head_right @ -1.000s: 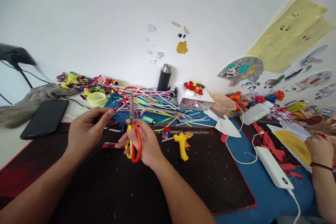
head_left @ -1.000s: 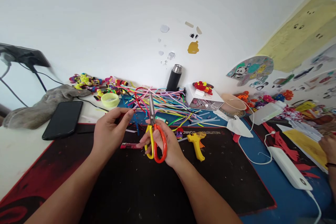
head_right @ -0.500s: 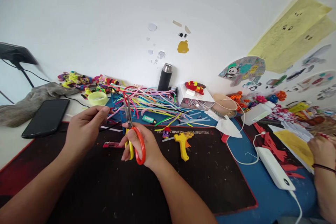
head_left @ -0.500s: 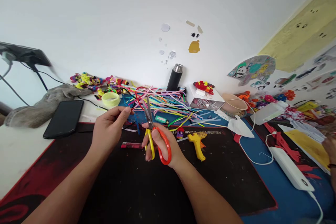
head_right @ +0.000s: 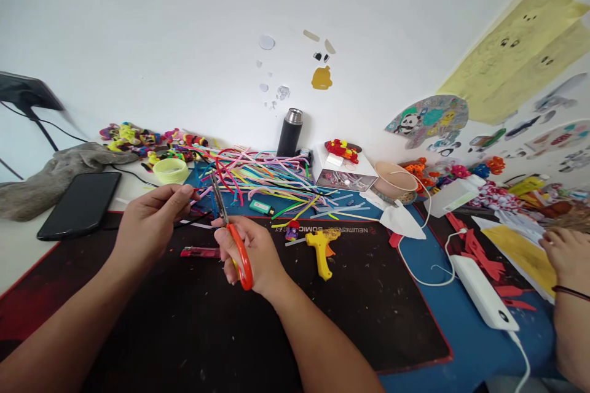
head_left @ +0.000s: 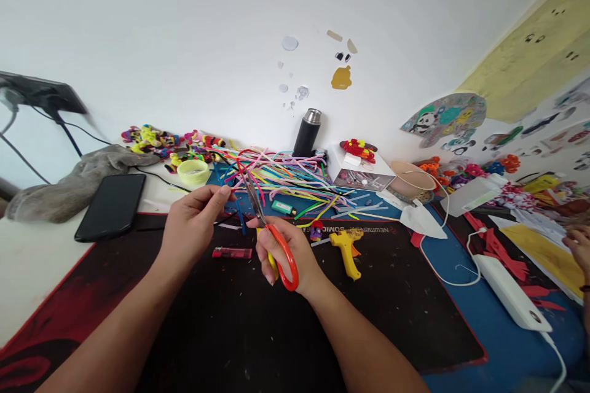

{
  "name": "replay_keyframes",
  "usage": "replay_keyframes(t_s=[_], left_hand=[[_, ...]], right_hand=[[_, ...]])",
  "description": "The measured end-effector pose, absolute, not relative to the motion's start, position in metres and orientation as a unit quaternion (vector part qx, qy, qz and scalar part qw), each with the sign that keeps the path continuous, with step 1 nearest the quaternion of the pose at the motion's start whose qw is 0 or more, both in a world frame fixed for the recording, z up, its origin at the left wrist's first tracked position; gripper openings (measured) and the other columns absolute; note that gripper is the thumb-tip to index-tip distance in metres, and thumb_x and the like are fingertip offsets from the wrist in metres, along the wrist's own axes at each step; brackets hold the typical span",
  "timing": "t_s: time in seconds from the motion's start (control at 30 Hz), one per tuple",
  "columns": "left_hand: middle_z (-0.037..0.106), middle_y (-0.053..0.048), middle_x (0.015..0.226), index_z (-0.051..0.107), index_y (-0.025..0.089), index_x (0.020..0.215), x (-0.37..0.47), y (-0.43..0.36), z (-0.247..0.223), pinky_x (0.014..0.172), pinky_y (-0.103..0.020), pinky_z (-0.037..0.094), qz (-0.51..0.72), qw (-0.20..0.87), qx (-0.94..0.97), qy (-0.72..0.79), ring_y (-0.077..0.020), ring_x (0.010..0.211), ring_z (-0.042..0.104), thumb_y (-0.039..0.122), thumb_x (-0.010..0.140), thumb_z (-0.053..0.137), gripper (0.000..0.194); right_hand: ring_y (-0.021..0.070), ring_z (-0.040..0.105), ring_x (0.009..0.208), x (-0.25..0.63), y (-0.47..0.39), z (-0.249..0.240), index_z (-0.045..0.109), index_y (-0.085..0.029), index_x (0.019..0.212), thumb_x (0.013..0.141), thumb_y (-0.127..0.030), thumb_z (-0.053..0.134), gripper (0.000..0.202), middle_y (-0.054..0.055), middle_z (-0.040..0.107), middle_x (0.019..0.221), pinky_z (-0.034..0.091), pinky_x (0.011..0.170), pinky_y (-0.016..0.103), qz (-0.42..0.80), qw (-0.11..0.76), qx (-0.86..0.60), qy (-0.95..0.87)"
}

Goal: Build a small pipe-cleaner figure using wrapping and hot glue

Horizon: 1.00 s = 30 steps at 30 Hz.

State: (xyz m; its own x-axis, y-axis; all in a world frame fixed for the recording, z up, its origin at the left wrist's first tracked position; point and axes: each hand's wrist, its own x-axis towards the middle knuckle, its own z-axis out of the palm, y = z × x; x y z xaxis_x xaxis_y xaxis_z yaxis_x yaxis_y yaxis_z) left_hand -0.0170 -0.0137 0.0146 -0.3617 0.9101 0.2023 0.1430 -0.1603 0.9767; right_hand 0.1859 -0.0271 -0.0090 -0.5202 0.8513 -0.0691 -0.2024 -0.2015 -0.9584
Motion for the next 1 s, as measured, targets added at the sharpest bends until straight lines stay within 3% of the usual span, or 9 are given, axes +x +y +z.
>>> replay_keyframes(t_s=[0.13, 0.5, 0.73, 0.87, 1.0], left_hand=[[0.057, 0.002, 0.062, 0.078, 0.023, 0.076, -0.0176, -0.0139, 0.0144, 0.053, -0.03, 0.035, 0.59, 0.314, 0.474, 0.574, -0.0156, 0.057, 0.044, 0.058, 0.086, 0.08, 0.036], [0.048, 0.004, 0.058, 0.076, 0.023, 0.074, -0.0161, -0.0169, 0.0186, 0.053, -0.031, 0.028, 0.565, 0.306, 0.49, 0.589, -0.016, 0.057, 0.04, 0.057, 0.09, 0.075, 0.037], [0.052, 0.003, 0.058, 0.077, 0.021, 0.075, -0.0172, -0.0165, 0.0176, 0.056, -0.031, 0.031, 0.563, 0.295, 0.496, 0.592, -0.0158, 0.058, 0.043, 0.058, 0.089, 0.077, 0.04], [0.062, 0.001, 0.066, 0.077, 0.021, 0.078, -0.0183, -0.016, 0.0168, 0.059, -0.031, 0.036, 0.577, 0.281, 0.486, 0.593, -0.017, 0.063, 0.05, 0.059, 0.089, 0.077, 0.039], [0.063, 0.001, 0.067, 0.075, 0.021, 0.077, -0.0174, -0.0186, 0.0199, 0.063, -0.031, 0.04, 0.586, 0.264, 0.486, 0.593, -0.0175, 0.066, 0.052, 0.056, 0.09, 0.078, 0.037]], right_hand=[[0.0067, 0.051, 0.036, 0.1849, -0.0282, -0.0067, 0.078, -0.018, 0.129, 0.089, -0.08, 0.087, 0.075, -0.009, 0.062, 0.068, 0.039, 0.036, 0.02, 0.709, 0.375, -0.321, -0.504], [0.0065, 0.048, 0.034, 0.1844, -0.0291, -0.0044, 0.078, -0.019, 0.124, 0.087, -0.078, 0.089, 0.071, -0.011, 0.059, 0.065, 0.038, 0.034, 0.02, 0.702, 0.382, -0.337, -0.498], [0.0054, 0.045, 0.033, 0.1833, -0.0284, -0.003, 0.077, -0.018, 0.119, 0.086, -0.077, 0.091, 0.069, -0.012, 0.055, 0.062, 0.035, 0.032, 0.019, 0.701, 0.385, -0.334, -0.499], [0.0047, 0.043, 0.033, 0.183, -0.0281, -0.0027, 0.075, -0.019, 0.12, 0.086, -0.075, 0.092, 0.067, -0.012, 0.055, 0.065, 0.035, 0.032, 0.019, 0.697, 0.394, -0.337, -0.496], [0.0058, 0.049, 0.036, 0.1844, -0.0283, -0.0048, 0.075, -0.02, 0.125, 0.09, -0.075, 0.089, 0.067, -0.011, 0.056, 0.069, 0.039, 0.034, 0.019, 0.698, 0.384, -0.342, -0.498]])
